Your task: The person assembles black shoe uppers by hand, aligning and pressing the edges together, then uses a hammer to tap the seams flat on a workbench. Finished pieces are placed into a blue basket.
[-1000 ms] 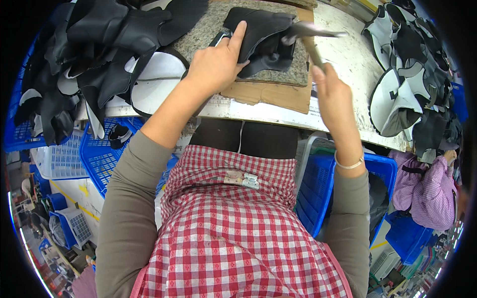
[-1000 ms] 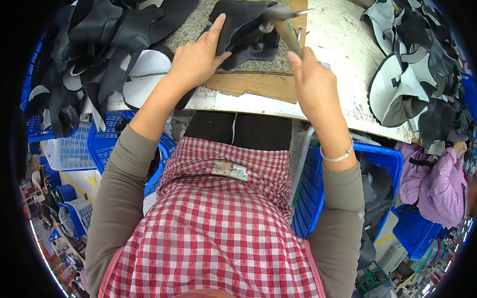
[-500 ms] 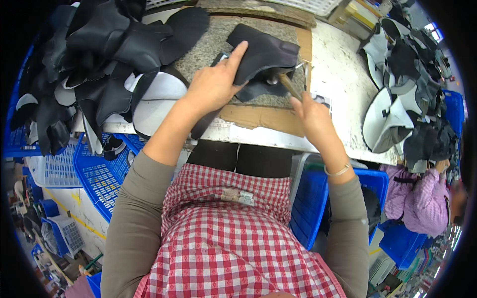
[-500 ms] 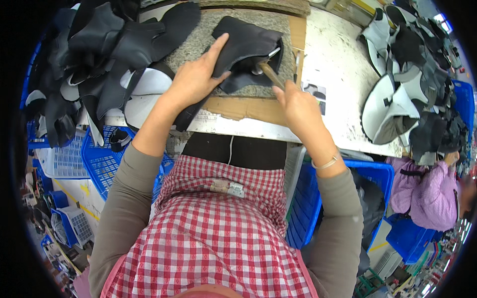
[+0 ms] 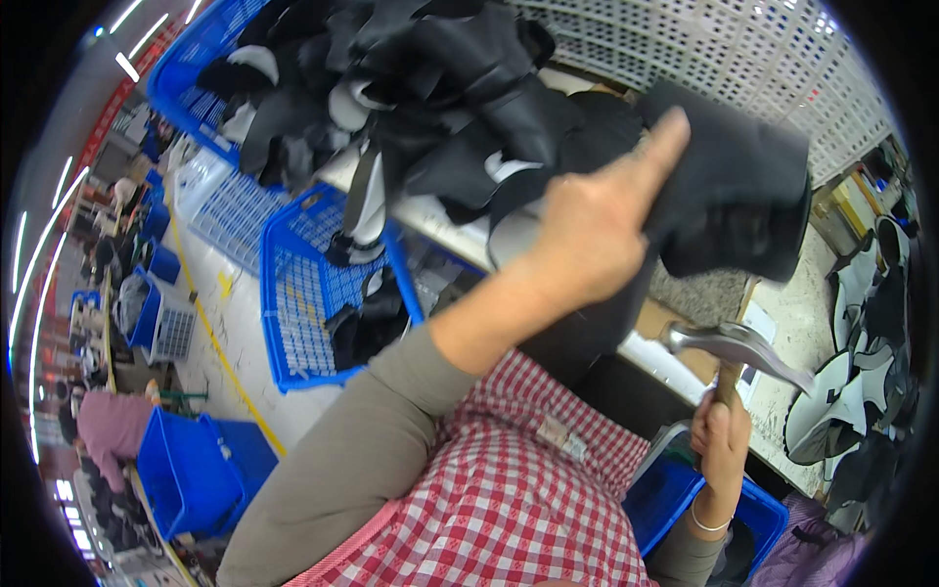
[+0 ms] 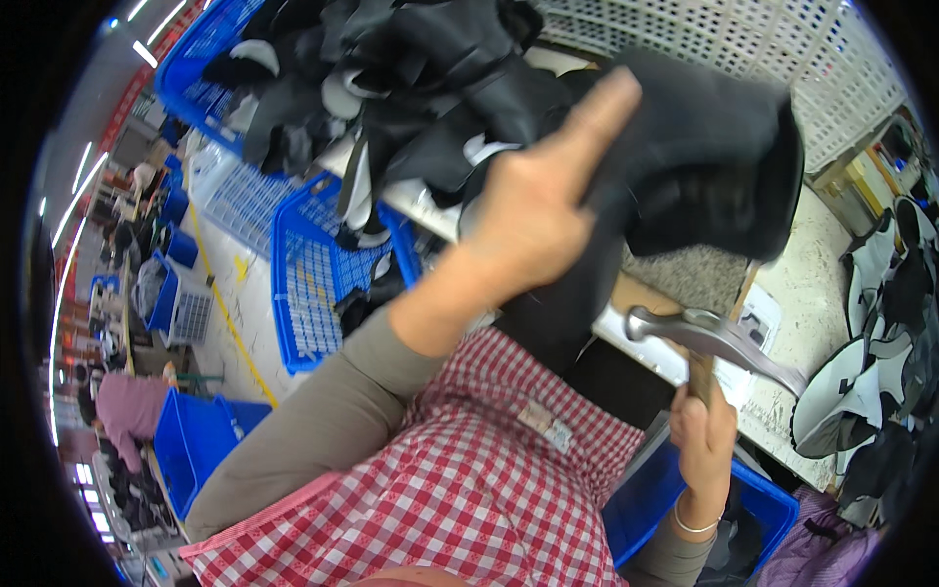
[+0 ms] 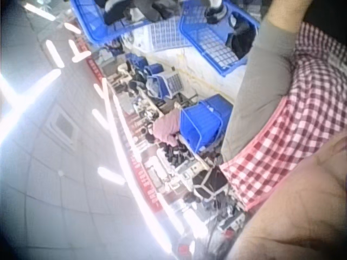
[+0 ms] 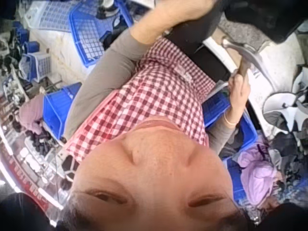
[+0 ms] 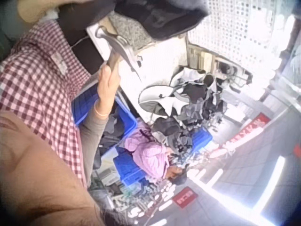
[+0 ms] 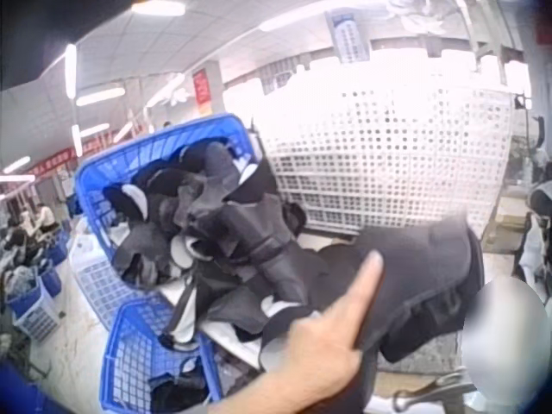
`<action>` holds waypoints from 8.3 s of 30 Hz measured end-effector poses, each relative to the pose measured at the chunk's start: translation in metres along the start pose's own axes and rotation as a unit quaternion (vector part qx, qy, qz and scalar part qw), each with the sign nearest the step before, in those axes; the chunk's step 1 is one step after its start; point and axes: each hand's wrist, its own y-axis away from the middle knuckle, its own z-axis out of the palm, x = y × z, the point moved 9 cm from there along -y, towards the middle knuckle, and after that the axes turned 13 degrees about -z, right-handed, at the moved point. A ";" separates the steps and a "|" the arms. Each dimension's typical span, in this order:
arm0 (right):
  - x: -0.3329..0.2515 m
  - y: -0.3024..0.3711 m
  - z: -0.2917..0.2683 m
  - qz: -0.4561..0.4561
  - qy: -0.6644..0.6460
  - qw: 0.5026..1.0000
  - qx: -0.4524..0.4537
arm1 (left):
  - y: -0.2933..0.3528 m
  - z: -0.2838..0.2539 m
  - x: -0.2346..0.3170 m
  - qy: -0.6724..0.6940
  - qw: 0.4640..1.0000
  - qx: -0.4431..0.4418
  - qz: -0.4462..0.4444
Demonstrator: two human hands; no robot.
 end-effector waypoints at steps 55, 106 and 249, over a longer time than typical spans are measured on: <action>0.035 0.049 0.072 0.117 -0.132 0.967 0.186 | 0.103 -0.224 0.084 0.653 0.695 -0.096 0.285; 0.067 0.031 0.045 0.131 -0.154 0.963 0.176 | -0.122 -0.068 -0.020 -0.095 0.918 0.212 0.322; 0.032 -0.138 -0.004 -0.023 0.495 0.869 -0.017 | -0.052 0.222 -0.122 -0.122 0.922 -0.363 -0.062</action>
